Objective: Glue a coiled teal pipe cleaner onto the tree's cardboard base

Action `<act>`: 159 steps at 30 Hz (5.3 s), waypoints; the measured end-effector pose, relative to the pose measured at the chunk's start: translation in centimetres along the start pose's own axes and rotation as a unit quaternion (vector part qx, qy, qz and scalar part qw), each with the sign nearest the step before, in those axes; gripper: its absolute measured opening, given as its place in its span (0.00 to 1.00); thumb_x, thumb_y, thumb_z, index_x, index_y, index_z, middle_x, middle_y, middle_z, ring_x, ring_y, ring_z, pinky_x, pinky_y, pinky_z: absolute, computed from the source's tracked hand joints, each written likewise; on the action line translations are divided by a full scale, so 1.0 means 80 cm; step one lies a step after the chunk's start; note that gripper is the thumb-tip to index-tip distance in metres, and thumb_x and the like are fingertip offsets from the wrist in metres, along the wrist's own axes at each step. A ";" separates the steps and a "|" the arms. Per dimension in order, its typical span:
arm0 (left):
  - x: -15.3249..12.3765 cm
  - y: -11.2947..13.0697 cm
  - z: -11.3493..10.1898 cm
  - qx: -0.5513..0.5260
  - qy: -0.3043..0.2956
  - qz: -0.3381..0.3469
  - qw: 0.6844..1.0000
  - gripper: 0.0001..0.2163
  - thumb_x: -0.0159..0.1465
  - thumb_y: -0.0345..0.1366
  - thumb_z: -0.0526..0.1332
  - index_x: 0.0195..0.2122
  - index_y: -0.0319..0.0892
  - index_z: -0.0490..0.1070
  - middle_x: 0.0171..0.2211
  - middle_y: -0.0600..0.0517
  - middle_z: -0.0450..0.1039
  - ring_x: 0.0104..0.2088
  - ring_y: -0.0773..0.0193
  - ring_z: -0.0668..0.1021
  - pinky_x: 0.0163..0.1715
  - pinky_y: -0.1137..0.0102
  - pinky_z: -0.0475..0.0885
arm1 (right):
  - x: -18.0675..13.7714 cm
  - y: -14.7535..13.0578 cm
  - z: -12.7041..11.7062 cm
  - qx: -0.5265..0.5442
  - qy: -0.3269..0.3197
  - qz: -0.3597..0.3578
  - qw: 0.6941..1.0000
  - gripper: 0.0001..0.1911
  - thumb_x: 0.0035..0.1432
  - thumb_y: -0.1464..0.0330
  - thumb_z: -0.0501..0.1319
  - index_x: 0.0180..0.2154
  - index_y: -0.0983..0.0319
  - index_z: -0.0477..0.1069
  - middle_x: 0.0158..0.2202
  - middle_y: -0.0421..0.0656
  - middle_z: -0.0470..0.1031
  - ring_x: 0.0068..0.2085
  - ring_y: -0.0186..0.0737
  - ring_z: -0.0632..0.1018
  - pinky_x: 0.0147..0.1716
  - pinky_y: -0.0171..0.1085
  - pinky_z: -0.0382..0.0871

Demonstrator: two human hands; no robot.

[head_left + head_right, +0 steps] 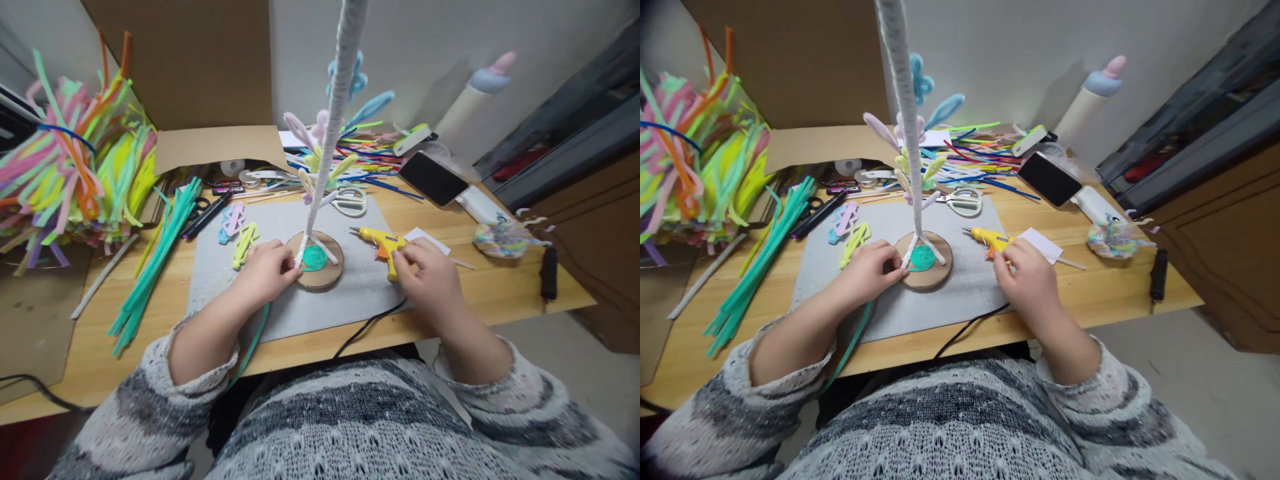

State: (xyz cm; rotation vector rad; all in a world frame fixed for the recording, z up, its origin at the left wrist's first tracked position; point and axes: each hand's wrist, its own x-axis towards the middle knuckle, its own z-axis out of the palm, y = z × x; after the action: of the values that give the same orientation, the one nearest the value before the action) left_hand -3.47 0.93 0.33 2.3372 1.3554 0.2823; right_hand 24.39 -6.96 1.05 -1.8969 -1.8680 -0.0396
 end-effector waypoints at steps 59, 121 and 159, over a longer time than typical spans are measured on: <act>-0.012 -0.003 0.005 -0.074 -0.021 -0.024 0.997 0.06 0.59 0.38 0.62 0.30 0.43 0.68 0.31 0.53 0.71 0.31 0.63 0.72 0.29 0.69 0.62 | 0.047 -0.039 0.021 0.253 -0.215 0.019 0.943 0.14 0.48 0.50 0.67 0.28 0.53 0.77 0.20 0.39 0.71 0.24 0.41 0.72 0.21 0.39 0.63; -0.011 0.001 0.002 -0.075 -0.031 -0.029 0.996 0.06 0.59 0.38 0.62 0.30 0.43 0.68 0.31 0.53 0.70 0.32 0.62 0.71 0.30 0.69 0.62 | 0.062 -0.072 0.009 0.041 -0.219 -0.152 0.963 0.18 0.59 0.53 0.57 0.32 0.59 0.77 0.22 0.42 0.72 0.23 0.36 0.68 0.24 0.35 0.56; -0.011 -0.003 0.005 -0.078 -0.025 -0.017 0.996 0.05 0.59 0.38 0.62 0.29 0.43 0.68 0.31 0.53 0.70 0.32 0.62 0.71 0.30 0.69 0.61 | 0.054 -0.060 0.025 0.099 -0.236 -0.064 0.965 0.20 0.57 0.49 0.57 0.35 0.55 0.78 0.28 0.40 0.78 0.29 0.39 0.75 0.26 0.36 0.65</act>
State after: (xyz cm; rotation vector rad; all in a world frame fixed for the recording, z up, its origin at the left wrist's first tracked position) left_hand -3.98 0.16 -0.10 2.1759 1.2999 0.3058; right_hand 19.52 -2.39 2.24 -1.7502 -2.1988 0.5834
